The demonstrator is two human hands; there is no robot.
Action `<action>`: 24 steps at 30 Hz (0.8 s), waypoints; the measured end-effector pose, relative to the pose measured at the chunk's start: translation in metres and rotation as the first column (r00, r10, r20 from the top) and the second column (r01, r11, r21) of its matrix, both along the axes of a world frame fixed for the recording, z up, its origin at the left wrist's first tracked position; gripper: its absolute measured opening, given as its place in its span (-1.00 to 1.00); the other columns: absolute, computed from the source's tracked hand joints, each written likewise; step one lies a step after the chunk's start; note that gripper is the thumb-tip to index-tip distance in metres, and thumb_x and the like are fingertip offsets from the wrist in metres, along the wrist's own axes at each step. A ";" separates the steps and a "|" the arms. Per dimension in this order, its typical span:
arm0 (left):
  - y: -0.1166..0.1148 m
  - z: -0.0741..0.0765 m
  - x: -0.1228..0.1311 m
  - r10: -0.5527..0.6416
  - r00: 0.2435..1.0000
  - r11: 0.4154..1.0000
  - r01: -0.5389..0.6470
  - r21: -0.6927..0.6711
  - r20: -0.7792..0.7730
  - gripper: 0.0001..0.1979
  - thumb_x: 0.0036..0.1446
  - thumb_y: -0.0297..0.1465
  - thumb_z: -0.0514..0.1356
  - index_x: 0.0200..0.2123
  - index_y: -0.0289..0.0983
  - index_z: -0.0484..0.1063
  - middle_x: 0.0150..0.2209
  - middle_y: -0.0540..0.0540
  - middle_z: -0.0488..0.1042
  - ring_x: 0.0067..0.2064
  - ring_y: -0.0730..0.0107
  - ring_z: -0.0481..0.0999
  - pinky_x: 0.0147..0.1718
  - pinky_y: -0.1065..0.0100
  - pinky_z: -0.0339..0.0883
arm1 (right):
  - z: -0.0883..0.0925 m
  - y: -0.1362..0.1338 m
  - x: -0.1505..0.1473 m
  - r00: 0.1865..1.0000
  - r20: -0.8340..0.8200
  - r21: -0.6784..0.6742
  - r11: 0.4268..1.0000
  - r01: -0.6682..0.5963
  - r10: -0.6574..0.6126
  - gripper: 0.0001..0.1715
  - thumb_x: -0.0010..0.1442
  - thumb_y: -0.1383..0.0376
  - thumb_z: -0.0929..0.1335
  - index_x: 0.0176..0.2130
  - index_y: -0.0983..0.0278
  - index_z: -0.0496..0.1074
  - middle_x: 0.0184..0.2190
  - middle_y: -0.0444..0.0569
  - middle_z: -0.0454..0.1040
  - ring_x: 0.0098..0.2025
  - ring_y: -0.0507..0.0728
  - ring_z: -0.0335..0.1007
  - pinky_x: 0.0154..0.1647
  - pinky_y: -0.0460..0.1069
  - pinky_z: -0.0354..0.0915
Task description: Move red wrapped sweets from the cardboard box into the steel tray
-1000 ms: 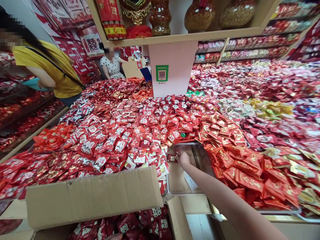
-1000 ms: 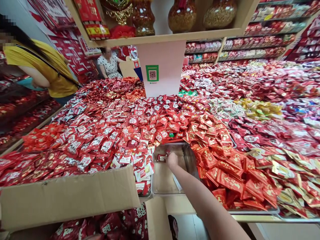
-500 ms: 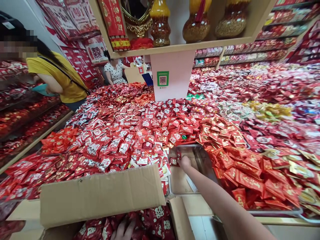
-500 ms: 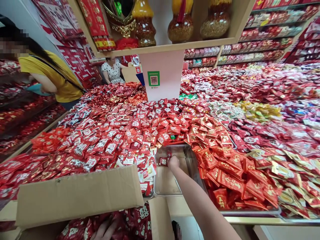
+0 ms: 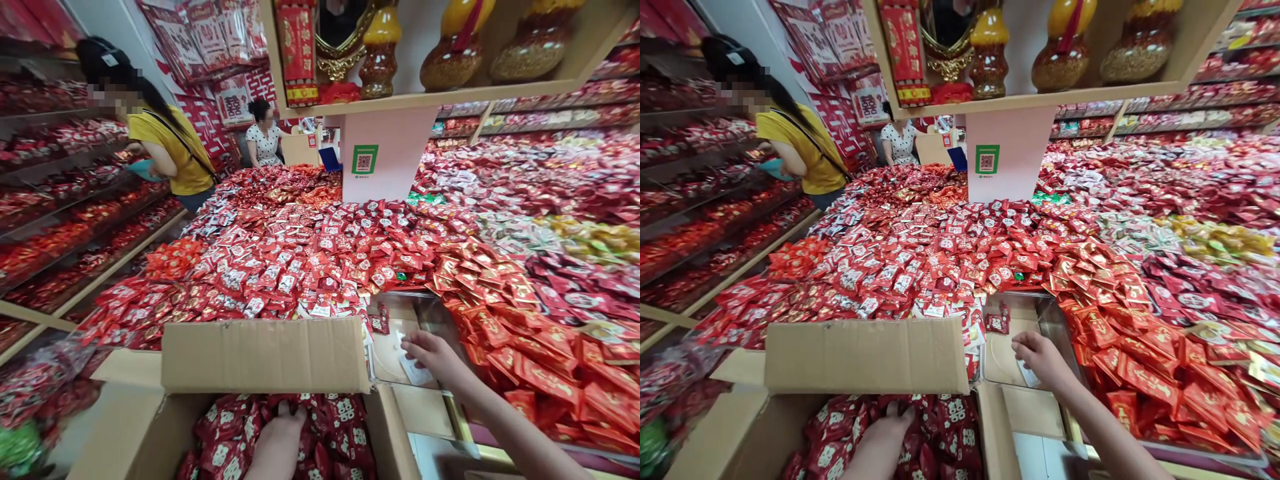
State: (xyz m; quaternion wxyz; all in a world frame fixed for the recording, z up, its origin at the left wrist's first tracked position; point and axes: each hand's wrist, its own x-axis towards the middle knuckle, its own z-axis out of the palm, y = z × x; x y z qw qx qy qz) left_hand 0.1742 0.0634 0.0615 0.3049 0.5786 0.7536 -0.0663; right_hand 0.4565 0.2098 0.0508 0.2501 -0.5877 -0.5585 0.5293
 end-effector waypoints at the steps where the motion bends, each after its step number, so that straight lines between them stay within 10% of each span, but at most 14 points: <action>1: 0.000 0.001 -0.002 -0.008 1.000 1.000 0.008 0.016 0.014 -0.49 -0.08 -0.69 -0.12 -0.17 -0.32 0.47 -0.17 -0.38 0.49 -0.22 -0.05 0.55 -0.27 0.07 0.32 | 0.010 -0.015 0.002 1.000 -0.024 0.029 0.999 -0.017 0.018 -0.77 0.05 0.16 0.32 -0.39 0.29 0.36 -0.55 -0.13 0.38 -0.49 0.05 0.33 -0.50 -0.07 0.26; 6: -0.013 0.014 -0.025 -0.009 0.991 0.994 -0.005 0.105 0.134 -0.59 -0.20 -0.67 0.04 -0.32 -0.17 0.50 -0.22 -0.14 0.53 -0.22 0.06 0.52 -0.23 0.19 0.29 | 0.053 -0.088 -0.010 0.992 0.005 0.213 0.970 -0.121 0.122 -0.75 0.02 0.09 0.35 -0.40 0.21 0.44 -0.49 -0.04 0.44 -0.41 0.14 0.35 -0.38 0.00 0.31; 11: -0.028 0.038 -0.039 0.076 0.931 0.950 -0.176 0.258 0.356 -0.80 0.01 -0.48 0.09 -0.32 -0.13 0.44 -0.18 -0.06 0.46 -0.17 0.22 0.46 -0.15 0.30 0.25 | 0.058 -0.139 -0.059 0.939 -0.021 0.321 0.892 -0.319 0.344 -0.84 0.09 0.24 0.31 -0.32 0.12 0.50 -0.35 0.02 0.50 -0.26 0.18 0.41 -0.21 0.04 0.34; 16: -0.033 0.056 -0.018 0.175 0.738 0.892 -0.398 0.212 0.652 -0.72 0.12 -0.16 0.02 -0.22 -0.19 0.35 -0.38 0.00 0.43 -0.36 0.33 0.43 -0.41 0.40 0.33 | 0.051 -0.153 -0.110 0.941 -0.237 0.158 0.965 -0.209 0.242 -0.40 0.03 0.27 0.34 0.09 0.14 0.23 0.11 0.05 0.24 0.08 0.21 0.22 0.00 0.09 0.27; 19: -0.031 0.060 -0.002 0.224 0.585 0.870 -0.480 0.110 0.779 -0.69 0.13 -0.13 -0.01 -0.22 -0.20 0.34 -0.50 0.08 0.35 -0.55 0.46 0.29 -0.66 0.51 0.16 | 0.059 -0.151 -0.122 0.863 -0.471 -0.018 0.976 -0.215 0.181 -0.38 0.10 0.21 0.31 0.13 0.18 0.08 0.02 0.06 0.31 -0.05 0.16 0.32 -0.06 0.08 0.30; 24: -0.027 0.061 0.008 0.186 0.457 0.860 -0.504 0.081 0.870 -0.80 0.11 -0.24 0.08 -0.32 -0.23 0.40 -0.48 0.08 0.37 -0.47 0.48 0.30 -0.48 0.49 0.21 | 0.074 -0.144 -0.118 0.832 -0.552 -0.181 0.965 -0.188 0.058 -0.48 0.07 0.09 0.34 -0.02 0.22 0.23 -0.19 0.01 0.38 -0.26 0.10 0.31 -0.34 -0.01 0.32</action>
